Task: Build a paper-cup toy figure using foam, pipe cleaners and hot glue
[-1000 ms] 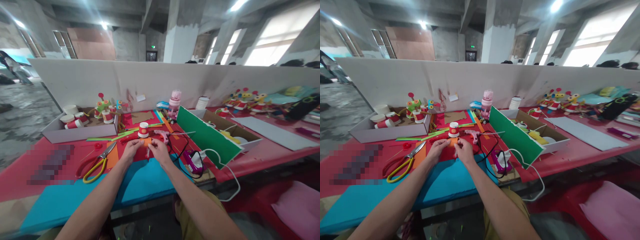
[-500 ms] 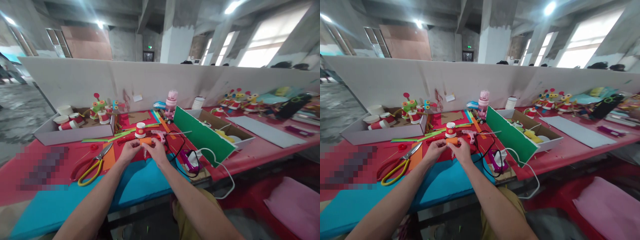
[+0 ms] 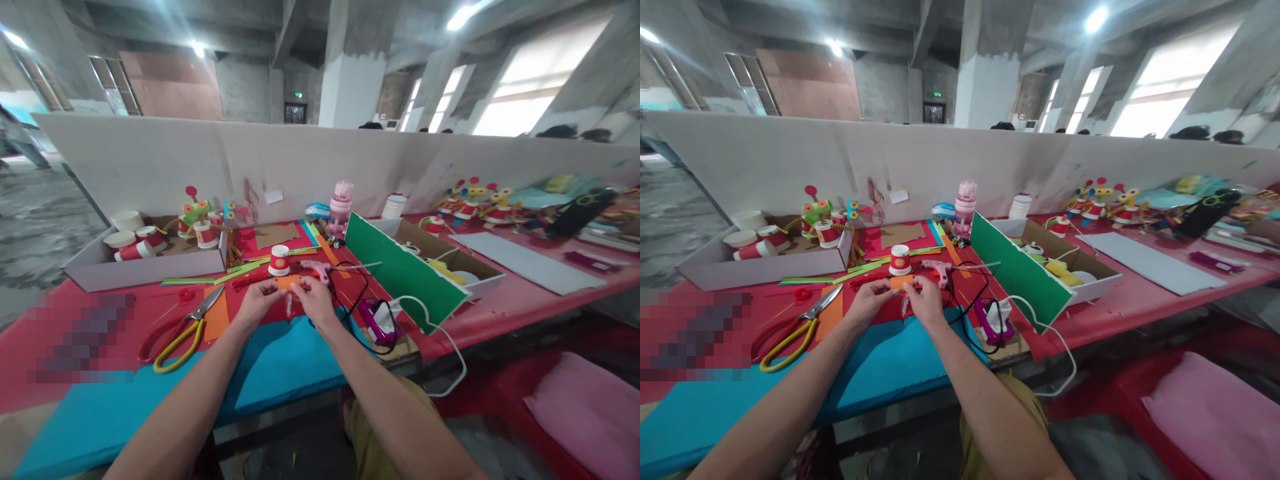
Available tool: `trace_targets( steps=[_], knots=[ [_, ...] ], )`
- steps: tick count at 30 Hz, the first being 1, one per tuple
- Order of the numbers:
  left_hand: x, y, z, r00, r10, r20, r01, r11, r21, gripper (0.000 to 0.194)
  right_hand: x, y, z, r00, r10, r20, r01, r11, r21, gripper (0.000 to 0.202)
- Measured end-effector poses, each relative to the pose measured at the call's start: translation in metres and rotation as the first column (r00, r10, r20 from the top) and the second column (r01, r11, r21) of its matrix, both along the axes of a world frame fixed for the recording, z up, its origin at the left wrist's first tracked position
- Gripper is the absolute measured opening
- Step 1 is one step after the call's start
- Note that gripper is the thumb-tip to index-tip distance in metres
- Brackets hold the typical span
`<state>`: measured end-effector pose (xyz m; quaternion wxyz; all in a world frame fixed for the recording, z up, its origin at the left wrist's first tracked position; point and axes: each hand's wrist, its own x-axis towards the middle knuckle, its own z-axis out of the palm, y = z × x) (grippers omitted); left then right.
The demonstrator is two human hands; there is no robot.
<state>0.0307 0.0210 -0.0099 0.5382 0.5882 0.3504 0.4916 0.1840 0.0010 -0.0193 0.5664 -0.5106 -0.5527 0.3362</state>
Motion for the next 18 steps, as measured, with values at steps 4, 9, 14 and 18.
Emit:
trace_targets(
  steps=[4, 9, 14, 18],
  knots=[
    [-0.003, 0.003, -0.002, 0.995, 0.036, 0.089, -0.03, 0.997, -0.069, 0.028, 0.002, 0.005, 0.006, 0.983, -0.021, -0.183, 0.016, 1.0, -0.024, 0.036],
    [-0.019, 0.002, 0.011, 0.912, 0.131, 0.389, -0.023, 0.963, -0.269, 0.031, 0.008, 0.0, 0.025, 0.913, -0.059, -0.404, 0.045, 0.998, -0.044, 0.038],
    [-0.024, -0.031, 0.027, 0.85, 0.107, 0.517, 0.087, 0.938, -0.336, 0.029, -0.021, -0.021, 0.037, 0.785, 0.329, -0.525, -0.366, 0.93, 0.037, 0.053],
    [-0.028, -0.059, 0.033, 0.906, -0.063, 0.418, 0.189, 0.945, -0.268, 0.027, -0.048, -0.042, 0.04, 0.724, 0.449, -0.524, -0.444, 0.884, 0.144, 0.046]
  ],
)
